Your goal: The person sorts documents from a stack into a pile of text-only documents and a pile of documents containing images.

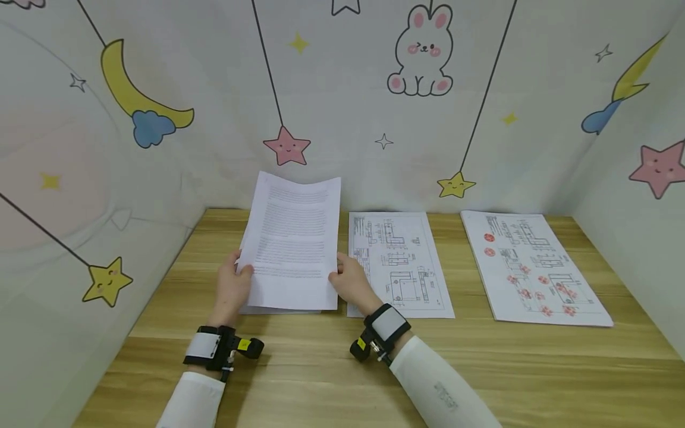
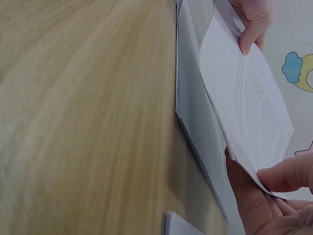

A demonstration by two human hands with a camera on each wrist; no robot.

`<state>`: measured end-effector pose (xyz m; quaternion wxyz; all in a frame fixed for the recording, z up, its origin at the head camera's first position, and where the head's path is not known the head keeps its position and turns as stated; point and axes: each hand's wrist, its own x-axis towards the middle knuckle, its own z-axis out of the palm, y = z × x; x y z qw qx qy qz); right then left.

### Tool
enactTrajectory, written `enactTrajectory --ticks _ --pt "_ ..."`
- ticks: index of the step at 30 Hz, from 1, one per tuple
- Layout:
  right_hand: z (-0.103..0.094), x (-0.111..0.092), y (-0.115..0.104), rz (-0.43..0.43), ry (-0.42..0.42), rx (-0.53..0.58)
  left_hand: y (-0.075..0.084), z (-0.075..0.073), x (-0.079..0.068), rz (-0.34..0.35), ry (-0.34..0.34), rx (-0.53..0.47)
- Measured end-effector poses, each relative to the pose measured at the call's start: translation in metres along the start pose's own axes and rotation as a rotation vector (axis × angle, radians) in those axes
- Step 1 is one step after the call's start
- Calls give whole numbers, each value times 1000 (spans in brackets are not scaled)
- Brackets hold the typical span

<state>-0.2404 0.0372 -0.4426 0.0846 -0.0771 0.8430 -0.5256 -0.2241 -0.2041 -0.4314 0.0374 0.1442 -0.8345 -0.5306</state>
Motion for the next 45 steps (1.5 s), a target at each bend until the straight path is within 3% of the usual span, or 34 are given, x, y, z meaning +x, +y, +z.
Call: enactTrajectory --ticks 5,14,24,34,45 --pt "12 2 1 -28 -3 -46 -8 -6 3 -15 15 84" --pt "22 7 6 10 -67 -113 -23 -10 5 -16 62 204" --pt "24 9 -2 40 -134 -254 -25 -11 7 -49 96 307" --pt "26 15 -2 49 -131 -338 -30 -19 12 -96 25 396" --pt "29 14 -6 80 -95 -430 -31 -18 12 -43 45 527"
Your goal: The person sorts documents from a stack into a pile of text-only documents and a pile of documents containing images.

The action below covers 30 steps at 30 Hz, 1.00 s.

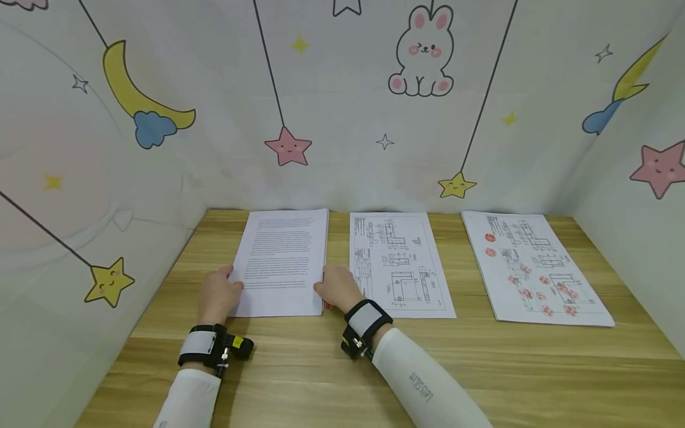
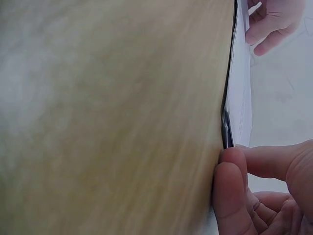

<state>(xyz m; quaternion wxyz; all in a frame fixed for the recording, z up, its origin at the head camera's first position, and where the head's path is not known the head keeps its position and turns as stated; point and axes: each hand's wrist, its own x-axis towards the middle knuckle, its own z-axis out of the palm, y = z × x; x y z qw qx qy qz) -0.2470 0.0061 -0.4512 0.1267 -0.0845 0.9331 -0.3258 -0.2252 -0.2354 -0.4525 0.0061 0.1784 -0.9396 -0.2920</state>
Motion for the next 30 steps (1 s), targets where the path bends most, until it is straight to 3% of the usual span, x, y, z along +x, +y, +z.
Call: enactTrajectory --ticks 8,14,24,30 --pt "-2 0 0 6 -10 -2 5 -5 -8 -27 -32 -93" --pt "-3 -1 4 -37 -8 27 7 -8 -7 -19 -57 -98" --pt "-19 -14 12 -81 -37 147 13 -8 -5 12 -2 -156" --pt "-38 -26 16 -116 -7 170 27 -8 -8 83 11 -213"
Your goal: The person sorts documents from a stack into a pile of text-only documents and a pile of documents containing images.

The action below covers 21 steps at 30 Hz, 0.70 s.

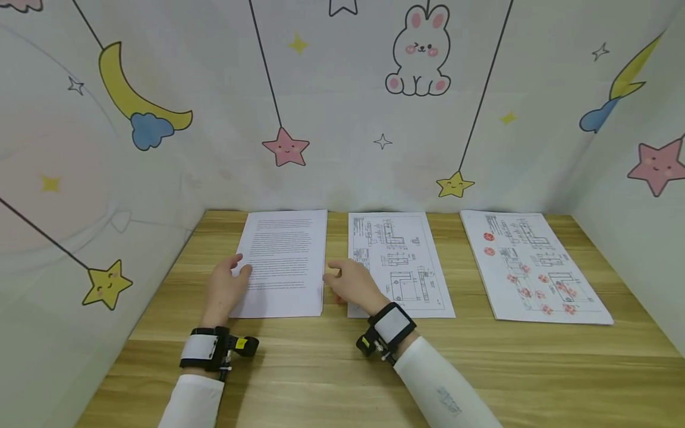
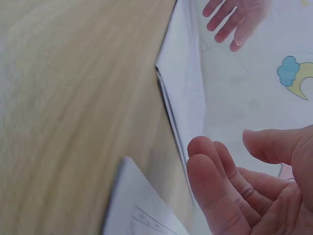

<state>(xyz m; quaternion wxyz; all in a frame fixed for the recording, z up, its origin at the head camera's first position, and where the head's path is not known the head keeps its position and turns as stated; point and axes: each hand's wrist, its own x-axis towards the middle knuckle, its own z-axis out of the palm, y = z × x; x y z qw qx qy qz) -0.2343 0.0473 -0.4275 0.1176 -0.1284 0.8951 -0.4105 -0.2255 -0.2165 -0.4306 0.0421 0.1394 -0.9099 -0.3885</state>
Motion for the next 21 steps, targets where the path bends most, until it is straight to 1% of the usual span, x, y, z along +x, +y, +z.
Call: enactTrajectory --ticks 3,10,15,18,21 --pt "-9 -5 1 -14 22 -5 7 2 -3 41 -10 -34" --pt "-32 -16 4 -30 61 68 24 9 -10 113 -2 -52" --pt "-51 -25 14 -32 111 46 37 16 -11 170 17 -60" --pt "-62 -31 23 -21 142 20 45 20 -12 192 18 -81" --pt "-75 -37 33 -7 155 11 55 25 -13 215 19 -116"
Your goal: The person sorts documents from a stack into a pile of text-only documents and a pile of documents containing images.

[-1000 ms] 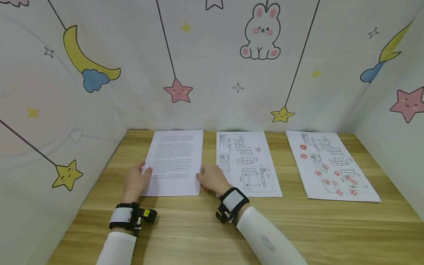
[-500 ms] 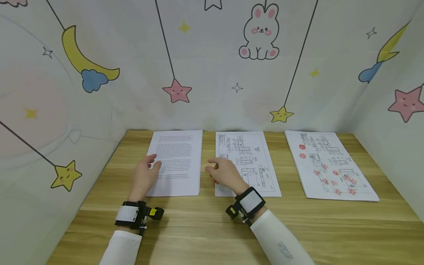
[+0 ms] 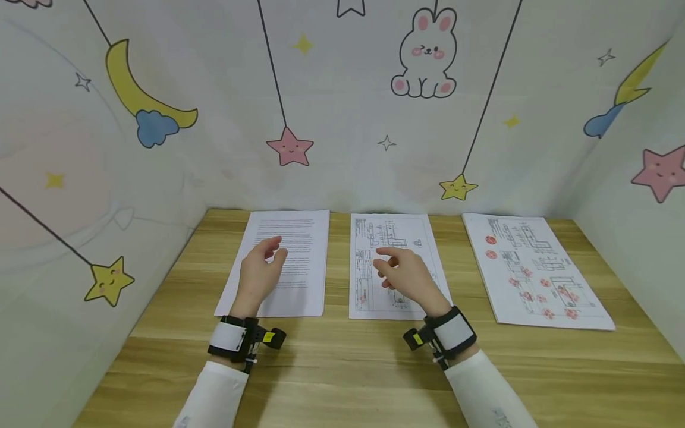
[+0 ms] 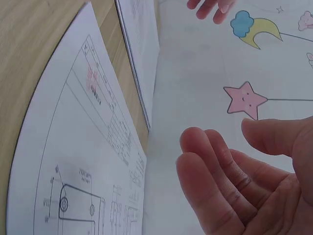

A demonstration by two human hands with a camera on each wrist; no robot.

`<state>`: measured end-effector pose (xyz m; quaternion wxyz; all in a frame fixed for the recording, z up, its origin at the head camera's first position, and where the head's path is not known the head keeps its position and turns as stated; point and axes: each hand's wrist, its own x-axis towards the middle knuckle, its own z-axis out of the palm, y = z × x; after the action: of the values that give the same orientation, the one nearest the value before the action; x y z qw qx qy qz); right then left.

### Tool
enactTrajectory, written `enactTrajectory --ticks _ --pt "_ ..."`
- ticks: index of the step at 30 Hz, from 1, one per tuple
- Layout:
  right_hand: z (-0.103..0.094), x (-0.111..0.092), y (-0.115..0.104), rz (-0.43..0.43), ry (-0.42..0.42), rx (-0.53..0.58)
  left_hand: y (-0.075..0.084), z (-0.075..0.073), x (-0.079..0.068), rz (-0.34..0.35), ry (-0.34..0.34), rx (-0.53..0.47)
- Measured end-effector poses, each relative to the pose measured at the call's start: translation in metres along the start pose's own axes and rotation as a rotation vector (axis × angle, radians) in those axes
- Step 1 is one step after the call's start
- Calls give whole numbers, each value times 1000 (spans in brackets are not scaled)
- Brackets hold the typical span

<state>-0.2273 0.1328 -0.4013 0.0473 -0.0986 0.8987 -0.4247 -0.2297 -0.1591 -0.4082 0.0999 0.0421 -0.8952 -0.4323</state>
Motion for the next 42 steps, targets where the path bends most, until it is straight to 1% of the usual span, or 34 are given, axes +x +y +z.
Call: enactTrajectory --ticks 6,8,11,16,20,23,26,31,36,39,42 --pt "-28 -7 15 -3 35 20 24 23 -3 51 -20 -72" --pt "-37 -9 19 -13 50 19 32 30 -3 65 -29 -85" --pt "-50 -13 23 -3 69 18 43 40 -3 87 -42 -108" --pt "-70 -18 29 25 94 23 52 52 -4 102 -68 -138" --pt "-85 -23 37 55 120 18 59 60 -4 107 -92 -172" --pt "-95 -27 45 75 147 16 67 69 -5 121 -114 -185" --pt "-104 -31 52 86 186 1 77 80 -8 143 -151 -196" --pt "-114 -41 61 114 239 -28 91 102 -17 199 -221 -214" --pt "-125 -49 68 133 283 -71 101 117 -24 247 -261 -211" --pt "-134 -53 75 156 306 -87 105 123 -26 257 -274 -215" --pt "-143 -56 84 201 324 -87 108 128 -27 245 -292 -231"
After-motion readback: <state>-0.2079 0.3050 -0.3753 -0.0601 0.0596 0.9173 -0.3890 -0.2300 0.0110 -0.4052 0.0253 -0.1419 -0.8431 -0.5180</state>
